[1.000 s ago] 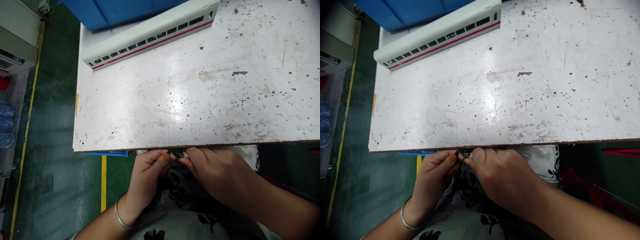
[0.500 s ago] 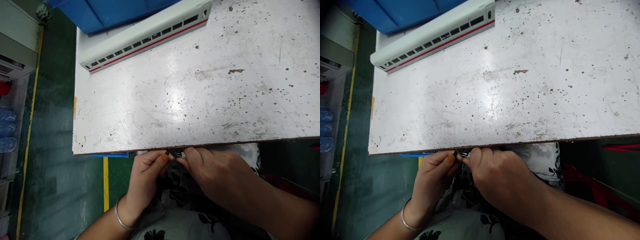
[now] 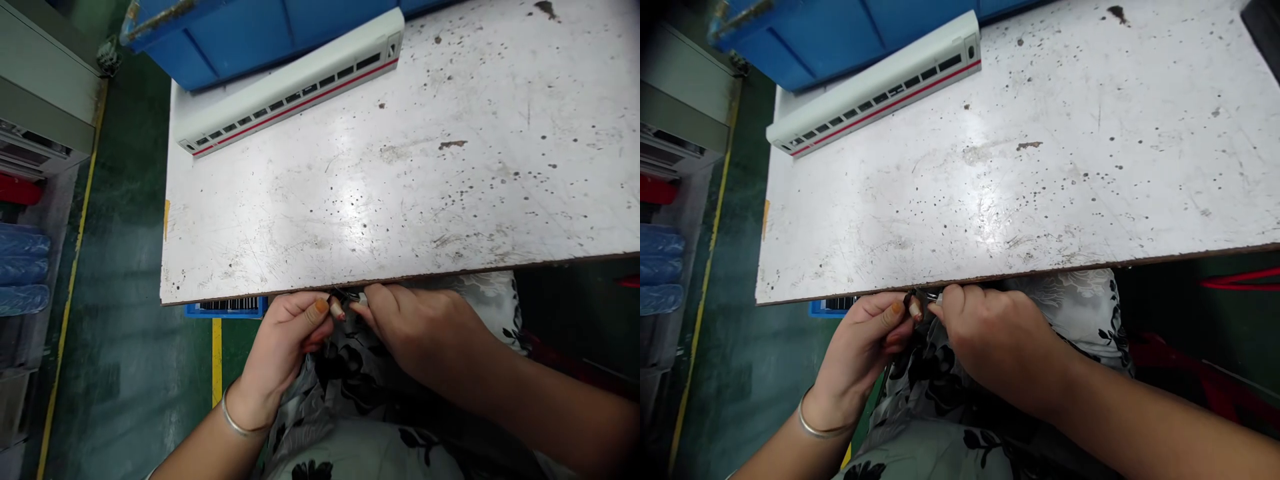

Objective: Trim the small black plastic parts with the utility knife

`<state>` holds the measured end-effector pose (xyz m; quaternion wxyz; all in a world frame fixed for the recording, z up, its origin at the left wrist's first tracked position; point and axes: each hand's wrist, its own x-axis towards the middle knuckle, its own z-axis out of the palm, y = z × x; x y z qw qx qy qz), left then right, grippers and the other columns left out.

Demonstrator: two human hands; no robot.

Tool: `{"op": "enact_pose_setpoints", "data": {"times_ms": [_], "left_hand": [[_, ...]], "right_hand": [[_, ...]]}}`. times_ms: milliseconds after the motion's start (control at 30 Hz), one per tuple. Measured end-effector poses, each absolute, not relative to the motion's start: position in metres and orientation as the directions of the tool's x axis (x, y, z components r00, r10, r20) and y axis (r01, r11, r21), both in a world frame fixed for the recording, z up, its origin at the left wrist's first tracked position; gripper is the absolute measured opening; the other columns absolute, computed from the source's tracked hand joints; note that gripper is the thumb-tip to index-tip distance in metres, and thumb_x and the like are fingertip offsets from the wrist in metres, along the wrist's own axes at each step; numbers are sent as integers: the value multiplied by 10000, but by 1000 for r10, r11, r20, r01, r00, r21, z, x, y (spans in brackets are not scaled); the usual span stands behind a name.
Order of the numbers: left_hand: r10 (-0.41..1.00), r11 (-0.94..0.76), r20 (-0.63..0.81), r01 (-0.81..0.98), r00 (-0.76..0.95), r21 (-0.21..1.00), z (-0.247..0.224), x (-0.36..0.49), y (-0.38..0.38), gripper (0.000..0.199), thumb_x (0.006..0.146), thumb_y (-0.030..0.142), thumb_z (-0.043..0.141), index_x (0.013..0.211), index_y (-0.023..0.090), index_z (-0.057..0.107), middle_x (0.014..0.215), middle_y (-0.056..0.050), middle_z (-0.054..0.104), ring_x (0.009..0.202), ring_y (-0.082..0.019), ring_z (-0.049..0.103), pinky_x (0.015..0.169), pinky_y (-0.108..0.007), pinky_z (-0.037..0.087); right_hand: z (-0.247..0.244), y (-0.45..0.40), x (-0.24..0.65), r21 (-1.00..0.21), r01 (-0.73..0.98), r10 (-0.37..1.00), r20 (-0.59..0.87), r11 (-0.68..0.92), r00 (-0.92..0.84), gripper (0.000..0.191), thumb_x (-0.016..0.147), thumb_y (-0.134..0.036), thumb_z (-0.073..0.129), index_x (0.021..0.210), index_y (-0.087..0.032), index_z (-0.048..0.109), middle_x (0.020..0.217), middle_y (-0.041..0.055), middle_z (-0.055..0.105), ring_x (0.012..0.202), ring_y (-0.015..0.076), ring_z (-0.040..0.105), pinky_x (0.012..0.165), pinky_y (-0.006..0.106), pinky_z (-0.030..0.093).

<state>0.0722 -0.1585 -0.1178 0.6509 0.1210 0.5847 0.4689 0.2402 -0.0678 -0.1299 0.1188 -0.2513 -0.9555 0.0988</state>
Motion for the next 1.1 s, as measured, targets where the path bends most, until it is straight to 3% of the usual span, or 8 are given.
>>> {"op": "enact_pose_setpoints", "data": {"times_ms": [233,400,900,1100], "left_hand": [[753,529,-658,-612,18,588,-108,68,-162,327,941,373,541,784,117,671,481,41,378,427,-39,233,396,-144,186],[761,514,-646,-662,59,545,-105,66,-165,336,957,363,510,795,114,666,480,42,382,400,-28,232,369,-111,226],[762,518,-642,-674,84,527,-101,68,-167,350,970,347,476,796,109,663,482,41,383,382,-24,246,359,-100,255],[768,518,-641,-588,-1,621,-97,71,-164,300,943,356,546,804,118,664,497,45,392,416,-31,262,382,-112,257]], "right_hand": [[-128,-65,240,-513,464,560,39,722,-828,455,1048,-395,267,721,-185,502,553,-9,541,456,121,460,496,284,221],[-129,-64,243,-607,419,579,83,675,-811,456,1047,-409,281,716,-188,504,542,-28,509,453,107,434,498,277,238],[-127,-67,248,-630,359,563,153,689,-812,406,1041,-377,323,728,-200,509,547,-45,495,436,114,449,474,293,229],[-126,-66,249,-637,360,564,146,682,-813,411,1043,-377,320,737,-196,525,554,-39,514,444,111,458,475,295,236]]}}
